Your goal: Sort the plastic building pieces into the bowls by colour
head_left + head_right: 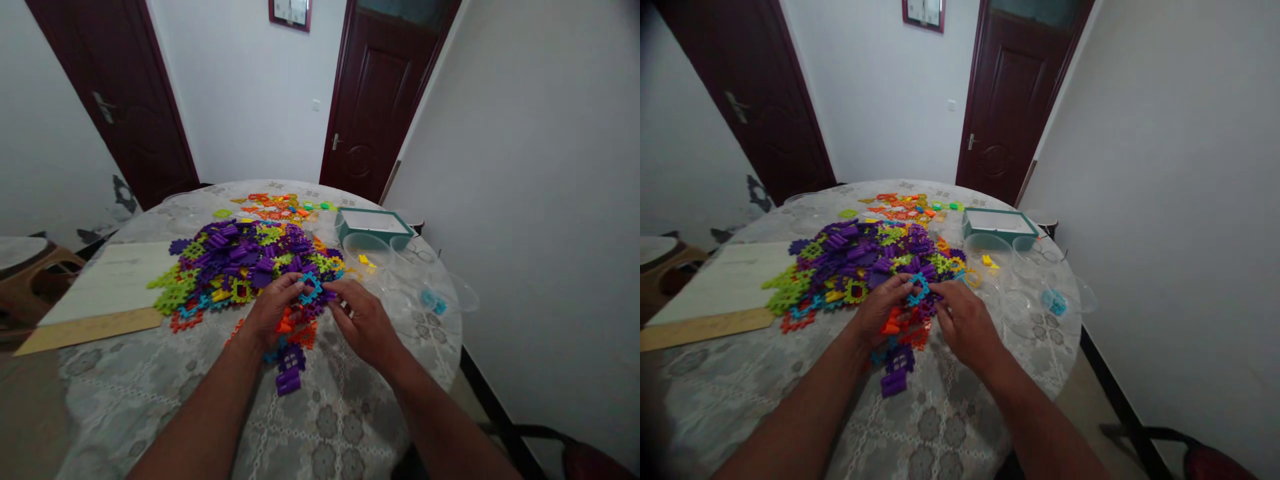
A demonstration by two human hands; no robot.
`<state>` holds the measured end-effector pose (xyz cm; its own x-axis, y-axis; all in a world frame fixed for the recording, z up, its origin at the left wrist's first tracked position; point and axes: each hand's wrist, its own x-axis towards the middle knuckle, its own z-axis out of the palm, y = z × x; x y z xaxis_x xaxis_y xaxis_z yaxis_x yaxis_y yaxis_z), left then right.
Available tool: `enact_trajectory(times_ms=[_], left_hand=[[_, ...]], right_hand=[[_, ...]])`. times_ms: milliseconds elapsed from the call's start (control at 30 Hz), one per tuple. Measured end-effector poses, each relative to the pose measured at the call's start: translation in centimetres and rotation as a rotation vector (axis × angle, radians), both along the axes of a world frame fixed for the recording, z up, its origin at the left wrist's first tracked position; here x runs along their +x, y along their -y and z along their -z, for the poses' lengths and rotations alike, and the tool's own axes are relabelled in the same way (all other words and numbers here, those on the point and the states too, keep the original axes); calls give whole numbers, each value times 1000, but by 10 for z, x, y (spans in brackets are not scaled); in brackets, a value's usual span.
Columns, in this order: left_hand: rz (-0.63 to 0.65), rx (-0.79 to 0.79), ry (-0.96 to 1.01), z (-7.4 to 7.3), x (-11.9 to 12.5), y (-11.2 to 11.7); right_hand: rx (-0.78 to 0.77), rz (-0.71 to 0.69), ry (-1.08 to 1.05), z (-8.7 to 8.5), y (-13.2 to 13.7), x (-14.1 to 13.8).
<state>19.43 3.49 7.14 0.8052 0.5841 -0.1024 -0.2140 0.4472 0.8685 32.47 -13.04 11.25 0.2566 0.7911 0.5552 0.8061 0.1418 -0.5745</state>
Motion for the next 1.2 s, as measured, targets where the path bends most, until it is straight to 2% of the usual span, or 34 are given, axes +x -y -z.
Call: enact_trajectory(times_ms=[133, 267, 400, 467, 533, 700, 900, 1033, 1200], left_hand=[[62, 16, -2, 1, -1, 1], [112, 3, 7, 1, -1, 3], [86, -44, 21, 0, 1, 3], [56, -60, 21, -1, 1, 2], [30, -74, 20, -2, 1, 0], [-9, -104, 14, -5, 2, -3], [-50, -185, 24, -7, 3, -10], [-41, -233, 21, -9, 3, -11], [-44, -254, 5, -11, 3, -12]], right_hand=[[-17, -55, 89, 7, -15, -3], [-4, -10, 49, 10, -13, -2], [-49, 198, -224, 9, 0, 6], [-83, 260, -386, 10, 10, 14], [-93, 295, -459, 9, 20, 25], [-32, 502, -344, -3, 60, 71], [97, 910, -127, -18, 122, 162], [-4, 1055, 72, -10, 147, 201], [-172, 1087, 129, 10, 151, 218]])
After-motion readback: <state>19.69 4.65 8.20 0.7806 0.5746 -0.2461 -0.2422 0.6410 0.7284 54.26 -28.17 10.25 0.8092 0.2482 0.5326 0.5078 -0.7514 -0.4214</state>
